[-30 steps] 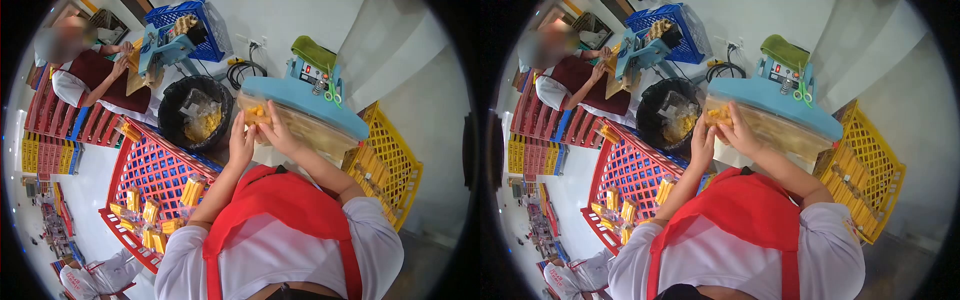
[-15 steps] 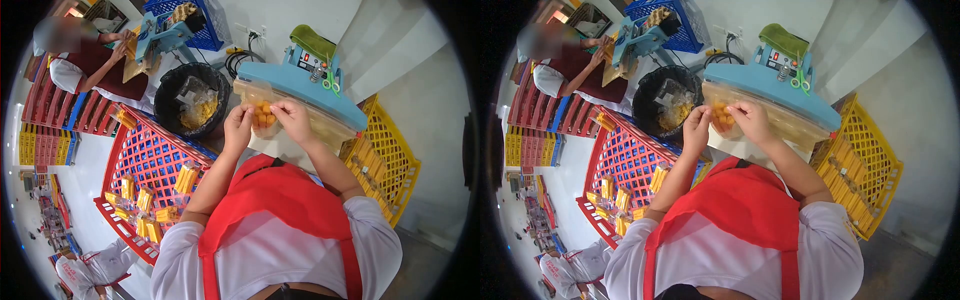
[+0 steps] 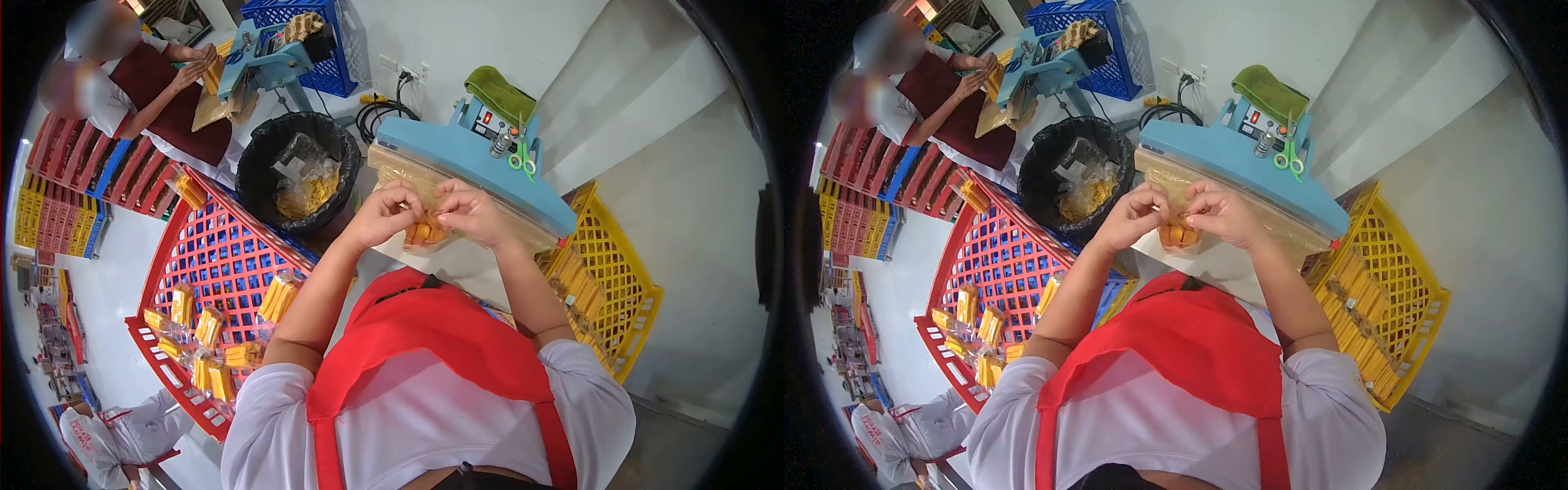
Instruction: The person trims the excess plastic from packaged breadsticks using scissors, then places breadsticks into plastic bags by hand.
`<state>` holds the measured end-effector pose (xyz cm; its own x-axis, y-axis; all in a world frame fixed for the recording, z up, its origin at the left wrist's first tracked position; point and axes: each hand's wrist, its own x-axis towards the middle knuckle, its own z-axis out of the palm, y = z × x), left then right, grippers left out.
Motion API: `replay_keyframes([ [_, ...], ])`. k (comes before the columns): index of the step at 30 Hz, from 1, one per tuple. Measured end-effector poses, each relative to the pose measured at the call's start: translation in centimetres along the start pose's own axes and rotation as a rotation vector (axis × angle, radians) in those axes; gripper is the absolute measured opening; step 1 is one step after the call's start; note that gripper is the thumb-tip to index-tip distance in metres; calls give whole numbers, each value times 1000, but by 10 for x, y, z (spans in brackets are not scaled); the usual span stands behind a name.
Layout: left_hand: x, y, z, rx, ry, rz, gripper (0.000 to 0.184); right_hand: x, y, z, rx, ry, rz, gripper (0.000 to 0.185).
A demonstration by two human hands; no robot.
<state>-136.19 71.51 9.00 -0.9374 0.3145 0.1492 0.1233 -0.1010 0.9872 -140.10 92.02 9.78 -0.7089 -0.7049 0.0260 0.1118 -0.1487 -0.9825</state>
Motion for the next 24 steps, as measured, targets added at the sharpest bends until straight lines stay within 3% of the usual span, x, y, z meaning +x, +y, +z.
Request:
replay_keyframes([
  [3,-5,16,6,-155,5,-62,1,-6,7,6,-61,47,-110,6],
  [5,-5,22,10,-245,16,-134,3,-10,5,14,119,216,-147,5],
  [7,-1,23,18,-232,212,-148,9,-6,0,16,102,263,-114,5],
  [10,8,-8,10,-343,239,-309,10,3,17,7,117,320,-48,5],
  [12,11,-22,9,-323,256,-274,10,10,25,2,155,335,-17,5],
  [14,12,-30,11,-307,272,-253,10,11,29,4,103,504,30,5],
  [16,17,-29,14,151,361,-307,9,19,34,5,122,554,15,6],
  [19,22,-36,19,20,508,-130,9,25,34,9,162,640,-11,8],
  [21,21,-38,12,-5,394,-135,8,26,39,8,198,695,-19,9],
  [24,24,-31,6,-54,206,-221,14,21,48,-1,259,590,-82,12],
])
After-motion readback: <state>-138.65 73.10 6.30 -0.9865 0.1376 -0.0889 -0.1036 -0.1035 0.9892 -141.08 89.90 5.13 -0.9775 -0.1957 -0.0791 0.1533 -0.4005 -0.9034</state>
